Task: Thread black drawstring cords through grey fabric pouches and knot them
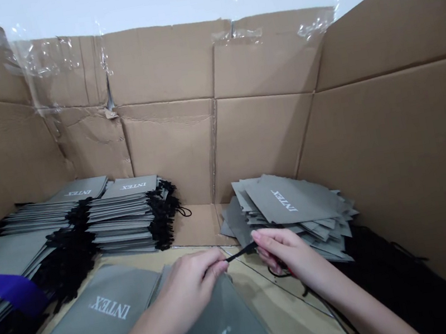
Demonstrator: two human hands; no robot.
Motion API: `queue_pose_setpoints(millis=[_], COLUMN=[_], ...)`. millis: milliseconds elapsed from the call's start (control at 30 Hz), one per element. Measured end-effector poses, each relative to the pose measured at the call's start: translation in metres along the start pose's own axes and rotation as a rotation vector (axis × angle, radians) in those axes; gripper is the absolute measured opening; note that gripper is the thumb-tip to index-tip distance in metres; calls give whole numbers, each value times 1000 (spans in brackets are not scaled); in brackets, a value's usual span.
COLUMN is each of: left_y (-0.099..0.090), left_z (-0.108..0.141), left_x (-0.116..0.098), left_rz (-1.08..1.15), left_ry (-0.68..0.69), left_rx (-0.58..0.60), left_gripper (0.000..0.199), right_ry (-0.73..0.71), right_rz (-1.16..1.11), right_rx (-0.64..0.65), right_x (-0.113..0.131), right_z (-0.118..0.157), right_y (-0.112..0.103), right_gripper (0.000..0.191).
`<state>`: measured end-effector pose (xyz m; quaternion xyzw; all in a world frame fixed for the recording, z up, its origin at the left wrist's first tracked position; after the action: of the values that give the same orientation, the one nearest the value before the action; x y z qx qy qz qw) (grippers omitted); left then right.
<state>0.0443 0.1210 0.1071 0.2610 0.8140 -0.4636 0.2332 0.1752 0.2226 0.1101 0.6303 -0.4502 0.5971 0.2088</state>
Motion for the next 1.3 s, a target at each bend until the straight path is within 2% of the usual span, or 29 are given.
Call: queue_pose_setpoints(millis=[200,333,533,733,900,1033,1100,1133,1200,1300], left_y=[1,1,-2,-1,-2,2,5,5,3,1], left_z=[-1,2,4,5,1,0,2,3,3,2], left_x=[3,0,-2,-2,0,-5,-10,-12,-14,-11], left_rz=[-43,-82,-146,-153,-32,321,523,588,629,554], left_ry=[27,82,174,210,101,-52,-106,-117,-97,-77], left_rx=[-65,-82,-135,-139,-111,82,186,202,143,-17], left_gripper=[23,25,30,33,31,34,38,39,39,38], right_ry=[80,130,190,186,156,204,264,293,335,396], right_rz=[-107,-137,-181,-188,-177,-267,-316,-328,-321,-279], right_rx=[-45,-64,-86,-99,-102,-59,-28,-5,57,182], right_x=[0,-1,-6,-12,-10,-9,-13,-15,-22,-32], right_z=[0,3,3,-2,-4,0,4,7,14,25], right_y=[4,3,3,2,1,5,13,19,33,55], right_gripper=[45,38,39,41,45,46,45,45,45,45])
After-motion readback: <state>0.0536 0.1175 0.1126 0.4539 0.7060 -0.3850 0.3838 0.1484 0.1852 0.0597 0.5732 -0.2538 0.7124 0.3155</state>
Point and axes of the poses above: each hand's wrist, its own z-axis away from the middle knuckle, its own y-axis out of the palm, x = y × z, the point moved 6 cm from there along -z, towards the middle knuckle, and after that the axes turned 12 degrees about -x, right-handed, at the moved point
